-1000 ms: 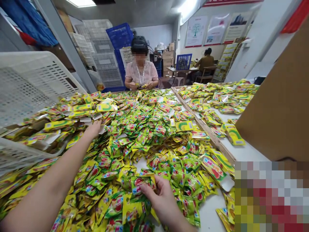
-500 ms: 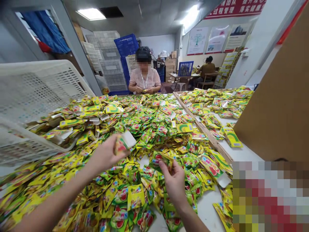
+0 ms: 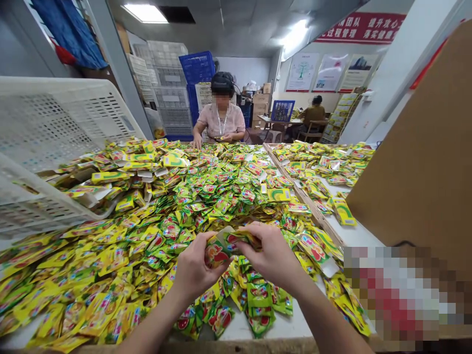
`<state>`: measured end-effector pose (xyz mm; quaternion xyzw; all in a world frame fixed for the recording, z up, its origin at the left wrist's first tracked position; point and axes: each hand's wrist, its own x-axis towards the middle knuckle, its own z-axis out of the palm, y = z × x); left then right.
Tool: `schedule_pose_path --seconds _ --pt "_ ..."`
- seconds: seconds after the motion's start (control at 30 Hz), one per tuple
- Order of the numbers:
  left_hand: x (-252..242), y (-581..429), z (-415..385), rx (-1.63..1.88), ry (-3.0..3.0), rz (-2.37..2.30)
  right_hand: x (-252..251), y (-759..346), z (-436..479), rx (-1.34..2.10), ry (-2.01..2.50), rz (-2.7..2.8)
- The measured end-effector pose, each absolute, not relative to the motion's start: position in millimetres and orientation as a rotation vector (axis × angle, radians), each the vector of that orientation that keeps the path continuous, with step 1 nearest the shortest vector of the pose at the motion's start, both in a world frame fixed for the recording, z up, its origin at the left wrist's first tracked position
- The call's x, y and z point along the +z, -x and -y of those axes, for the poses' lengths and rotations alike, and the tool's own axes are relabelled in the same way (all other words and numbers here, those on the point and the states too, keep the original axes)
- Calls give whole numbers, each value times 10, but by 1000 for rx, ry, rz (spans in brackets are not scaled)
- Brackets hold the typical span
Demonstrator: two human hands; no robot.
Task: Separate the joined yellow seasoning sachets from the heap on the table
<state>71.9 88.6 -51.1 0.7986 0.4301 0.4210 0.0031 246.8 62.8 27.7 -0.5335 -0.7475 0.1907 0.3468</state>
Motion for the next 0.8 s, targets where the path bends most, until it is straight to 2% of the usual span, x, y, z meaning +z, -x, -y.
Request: schedule_pose_path --seconds 0.2,0.27,0.43,0.6,0.8 --pt "-683 -713 -811 1314 -2612 -1333 222 -2298 -669 556 1327 2130" --pt "-683 -695 -807 1334 -2557 -1381 191 -2261 -687 612 1338 2053" --pt "-660 -649 -838 1420 -2460 -1474 77 -2210 -731 404 1429 1691" --pt "-669 -582 -866 1377 -2470 -1481 -68 -2155 -765 540 1447 1710" --pt "-661 -586 -849 1359 -2483 -1432 -205 -2079 -660 126 1414 1757"
